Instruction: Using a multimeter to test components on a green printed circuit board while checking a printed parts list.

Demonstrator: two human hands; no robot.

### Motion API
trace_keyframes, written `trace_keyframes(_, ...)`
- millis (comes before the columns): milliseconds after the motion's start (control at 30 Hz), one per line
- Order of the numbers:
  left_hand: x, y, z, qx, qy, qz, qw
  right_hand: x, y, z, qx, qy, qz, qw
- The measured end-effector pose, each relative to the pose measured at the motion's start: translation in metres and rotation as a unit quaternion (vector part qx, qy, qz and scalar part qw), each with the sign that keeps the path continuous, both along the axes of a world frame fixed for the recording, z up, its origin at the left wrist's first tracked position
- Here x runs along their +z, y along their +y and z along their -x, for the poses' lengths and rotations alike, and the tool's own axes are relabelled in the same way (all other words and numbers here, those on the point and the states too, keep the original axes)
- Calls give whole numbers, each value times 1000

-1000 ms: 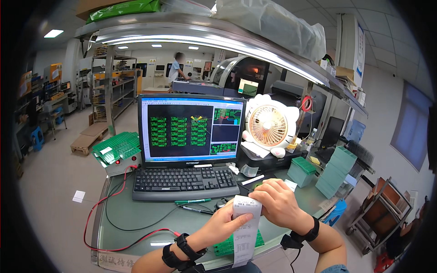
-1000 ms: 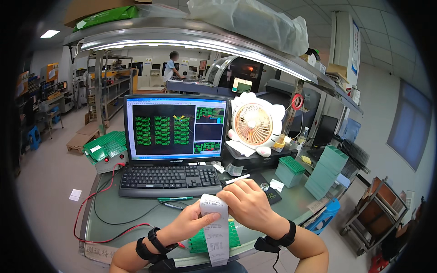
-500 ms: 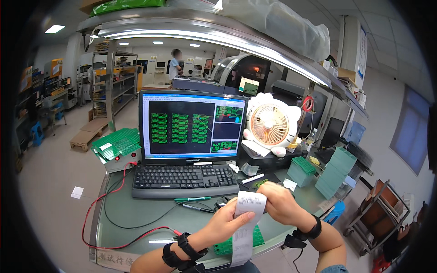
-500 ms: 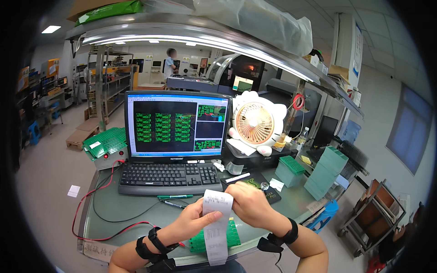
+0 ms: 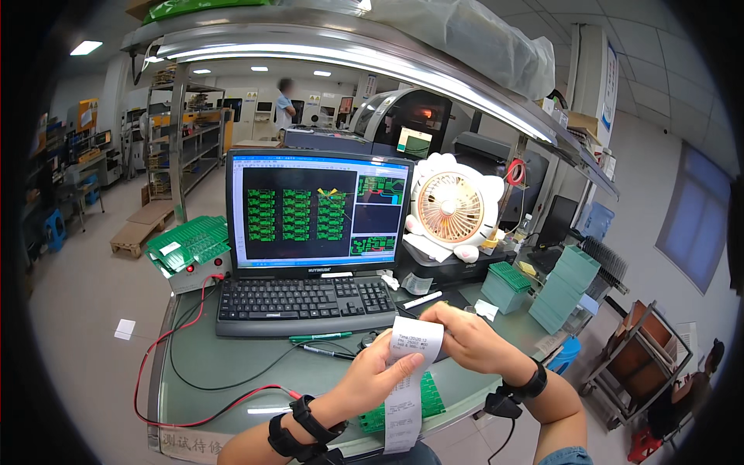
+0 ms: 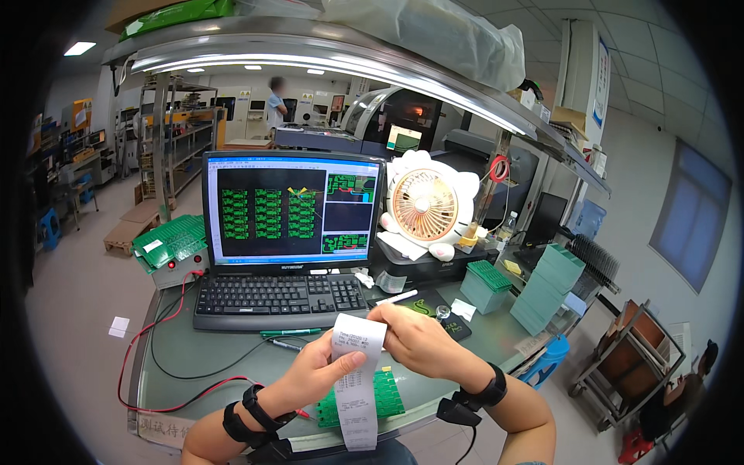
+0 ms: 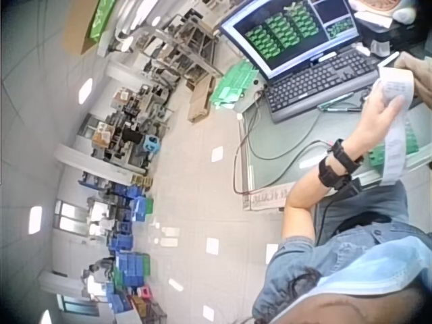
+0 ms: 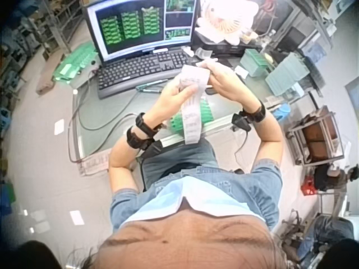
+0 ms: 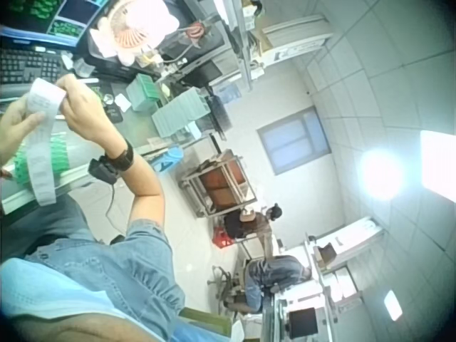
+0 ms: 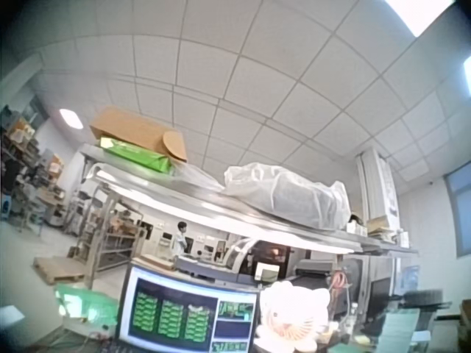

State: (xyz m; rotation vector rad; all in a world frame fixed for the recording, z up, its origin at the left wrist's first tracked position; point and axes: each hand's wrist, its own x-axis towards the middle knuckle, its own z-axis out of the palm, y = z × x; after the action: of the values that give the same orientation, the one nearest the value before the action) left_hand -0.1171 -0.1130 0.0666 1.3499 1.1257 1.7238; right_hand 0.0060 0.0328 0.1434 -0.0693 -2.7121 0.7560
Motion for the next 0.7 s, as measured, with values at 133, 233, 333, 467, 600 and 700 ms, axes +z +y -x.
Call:
trace_keyframes(133, 1, 0, 0, 3, 3, 7, 1000, -5, -2, 7, -3, 156, -255, 954)
trace_keyframes(233, -1, -1, 1, 19, 36, 2, 999, -7, 6, 5, 13, 33, -101, 994)
trace_keyframes(333, 6, -4, 0, 33, 52, -10, 998, -1, 9, 3, 12, -90, 94, 991)
trace_keyframes(467, 11, -8, 1, -20, -45, 28, 998, 2, 2, 5, 39, 163, -206, 964)
trace_keyframes(600, 17, -10, 2, -61, -75, 61, 993, -2, 4, 3, 26, 204, -316, 926)
trace_keyframes(700, 13, -7, 0, -49, -85, 28, 995, -4, 5, 2, 6, 55, -77, 996)
